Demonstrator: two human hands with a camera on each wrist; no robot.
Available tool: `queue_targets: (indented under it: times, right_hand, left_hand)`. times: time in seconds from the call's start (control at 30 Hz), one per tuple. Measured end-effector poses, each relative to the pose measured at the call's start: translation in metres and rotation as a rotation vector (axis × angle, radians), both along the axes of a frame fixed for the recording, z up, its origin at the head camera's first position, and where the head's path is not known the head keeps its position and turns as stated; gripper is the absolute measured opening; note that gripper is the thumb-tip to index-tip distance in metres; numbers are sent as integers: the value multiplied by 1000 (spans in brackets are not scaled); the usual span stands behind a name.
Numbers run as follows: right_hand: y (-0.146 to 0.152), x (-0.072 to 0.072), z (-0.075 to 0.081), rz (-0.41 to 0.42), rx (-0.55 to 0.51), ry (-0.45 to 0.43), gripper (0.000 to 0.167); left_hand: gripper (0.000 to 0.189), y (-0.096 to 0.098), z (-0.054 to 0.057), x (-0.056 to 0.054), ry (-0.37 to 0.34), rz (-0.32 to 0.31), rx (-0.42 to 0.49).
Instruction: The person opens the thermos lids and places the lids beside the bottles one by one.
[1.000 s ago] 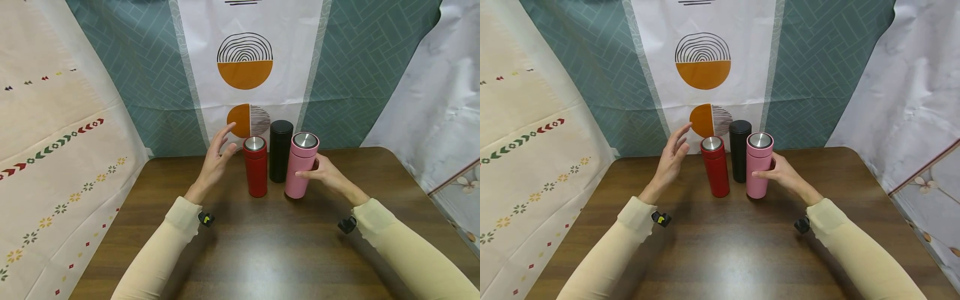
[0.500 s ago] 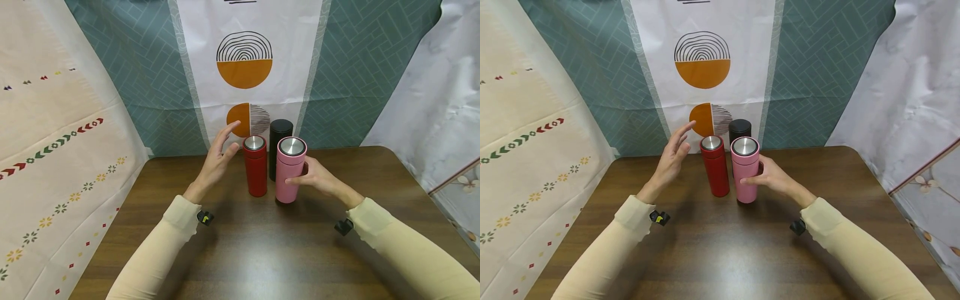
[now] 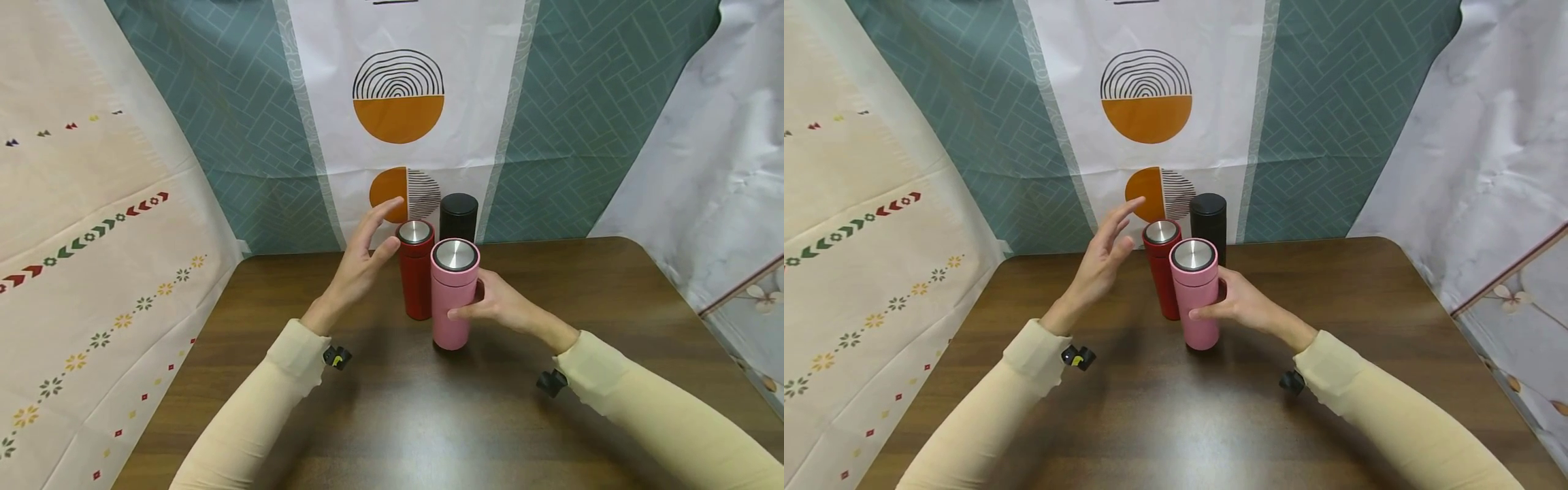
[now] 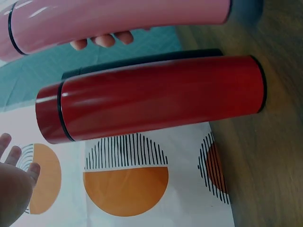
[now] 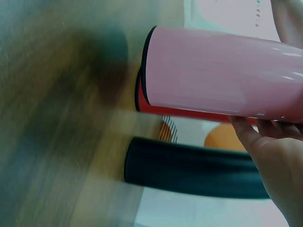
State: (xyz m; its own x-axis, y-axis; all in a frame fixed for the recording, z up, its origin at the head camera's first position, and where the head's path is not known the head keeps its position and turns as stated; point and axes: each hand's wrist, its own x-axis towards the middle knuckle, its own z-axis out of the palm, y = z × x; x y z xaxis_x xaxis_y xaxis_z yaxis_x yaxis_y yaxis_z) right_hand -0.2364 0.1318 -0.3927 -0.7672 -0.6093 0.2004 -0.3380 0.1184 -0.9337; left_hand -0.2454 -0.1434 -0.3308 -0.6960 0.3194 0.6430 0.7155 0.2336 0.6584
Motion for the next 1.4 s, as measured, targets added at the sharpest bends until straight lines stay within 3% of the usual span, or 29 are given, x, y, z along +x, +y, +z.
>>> queue_targets:
  times: [0.13,0.37,0.6,1.0,1.4]
  right_hand:
    - [-8,6,-3,37,13,-6,64]
    - [-16,13,-5,75,35,8,59]
    - [-20,17,-9,87,18,-11,61]
    - [-24,25,-23,111,6,-32,61]
    - [-24,26,-29,136,-2,-46,65]
  left_hand:
    - [82,0,-1,5,7,-48,-34]
    - [86,3,-1,13,20,-112,-53]
    - [83,7,0,22,11,-126,-76]
    - [75,15,-18,41,-26,-204,-99]
    - [76,22,-28,43,-168,-344,-101]
